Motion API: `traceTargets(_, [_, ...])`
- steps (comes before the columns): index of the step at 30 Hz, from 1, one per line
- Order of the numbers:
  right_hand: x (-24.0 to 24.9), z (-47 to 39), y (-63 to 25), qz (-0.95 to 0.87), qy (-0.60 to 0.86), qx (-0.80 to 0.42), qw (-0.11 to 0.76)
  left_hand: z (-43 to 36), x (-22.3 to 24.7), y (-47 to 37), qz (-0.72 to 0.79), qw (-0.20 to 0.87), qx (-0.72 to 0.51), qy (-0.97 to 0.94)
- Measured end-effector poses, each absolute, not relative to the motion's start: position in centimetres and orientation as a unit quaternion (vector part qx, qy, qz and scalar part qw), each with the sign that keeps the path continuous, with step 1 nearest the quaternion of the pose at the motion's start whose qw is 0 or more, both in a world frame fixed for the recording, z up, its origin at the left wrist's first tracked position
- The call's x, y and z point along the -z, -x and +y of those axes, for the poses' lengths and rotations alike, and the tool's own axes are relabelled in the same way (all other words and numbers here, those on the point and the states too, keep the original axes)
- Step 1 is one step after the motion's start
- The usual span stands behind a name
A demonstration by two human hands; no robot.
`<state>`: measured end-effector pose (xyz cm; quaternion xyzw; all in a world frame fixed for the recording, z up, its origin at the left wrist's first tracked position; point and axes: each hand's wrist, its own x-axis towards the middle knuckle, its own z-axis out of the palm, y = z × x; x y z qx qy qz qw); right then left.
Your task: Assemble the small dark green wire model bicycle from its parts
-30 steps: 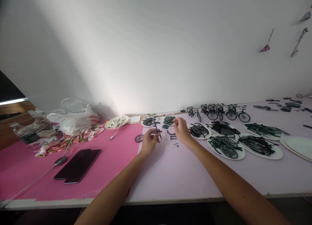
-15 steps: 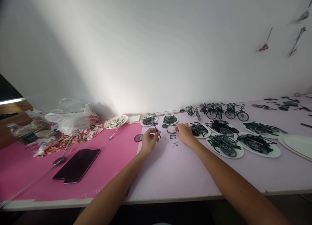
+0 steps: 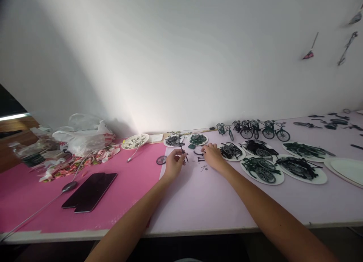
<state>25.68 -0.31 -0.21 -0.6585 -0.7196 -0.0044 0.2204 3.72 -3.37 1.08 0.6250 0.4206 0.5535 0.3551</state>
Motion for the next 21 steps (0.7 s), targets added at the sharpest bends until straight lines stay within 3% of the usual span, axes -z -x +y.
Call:
traceTargets(13, [1.5,0.6,-26.0,-0.737,0.626,-0.032,0.253,-2.3,-1.3,-2.8,0.417,0.347,-0.572,-0.616])
traceTargets(21, [1.5,0.3,-25.5,-0.759,0.546,-0.028,0.354,-1.2,-1.9,-1.7,0.454,0.307,-0.567,-0.615])
